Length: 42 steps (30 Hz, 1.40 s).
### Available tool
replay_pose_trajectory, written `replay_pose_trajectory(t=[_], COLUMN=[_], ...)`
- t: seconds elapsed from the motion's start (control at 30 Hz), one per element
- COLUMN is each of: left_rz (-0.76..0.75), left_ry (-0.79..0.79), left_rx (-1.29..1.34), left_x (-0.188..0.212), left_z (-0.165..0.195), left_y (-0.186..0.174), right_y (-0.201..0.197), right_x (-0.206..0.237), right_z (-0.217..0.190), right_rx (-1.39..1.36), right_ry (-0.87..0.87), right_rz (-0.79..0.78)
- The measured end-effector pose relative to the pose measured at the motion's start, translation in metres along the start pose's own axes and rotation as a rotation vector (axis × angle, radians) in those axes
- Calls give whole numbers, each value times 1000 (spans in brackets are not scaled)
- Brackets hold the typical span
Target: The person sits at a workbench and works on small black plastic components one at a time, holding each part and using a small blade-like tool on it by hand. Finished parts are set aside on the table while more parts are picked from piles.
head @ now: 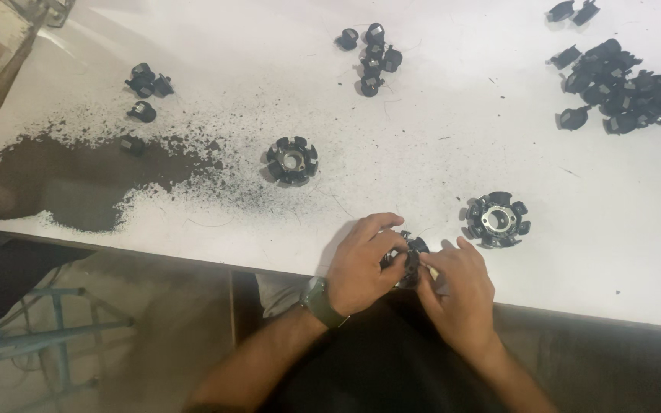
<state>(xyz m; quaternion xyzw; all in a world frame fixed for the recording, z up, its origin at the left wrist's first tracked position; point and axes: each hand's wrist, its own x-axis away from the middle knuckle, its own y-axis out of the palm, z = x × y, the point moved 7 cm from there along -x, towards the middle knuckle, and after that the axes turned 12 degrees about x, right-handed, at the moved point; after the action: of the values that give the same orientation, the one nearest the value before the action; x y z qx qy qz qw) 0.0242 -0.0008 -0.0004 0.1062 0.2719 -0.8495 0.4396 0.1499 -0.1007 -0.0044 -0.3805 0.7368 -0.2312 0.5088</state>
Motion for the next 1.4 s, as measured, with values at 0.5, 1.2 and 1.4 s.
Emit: replay_pose_trajectory(t=[0.5,1.2,1.4], left_rz=[-9,-43,-65], left_ry=[59,12,13], left_rx=[-96,-92,-116], left_x=[-2,0,-2], left_z=[6,-2,-1], left_y=[8,5,4], right_y=[-4,2,1], right_x=[-10,1,-1], right_z=[2,4,4], right_rx=[-33,-29,-4], right_ry=[39,28,32], right_rz=[-61,16,-14])
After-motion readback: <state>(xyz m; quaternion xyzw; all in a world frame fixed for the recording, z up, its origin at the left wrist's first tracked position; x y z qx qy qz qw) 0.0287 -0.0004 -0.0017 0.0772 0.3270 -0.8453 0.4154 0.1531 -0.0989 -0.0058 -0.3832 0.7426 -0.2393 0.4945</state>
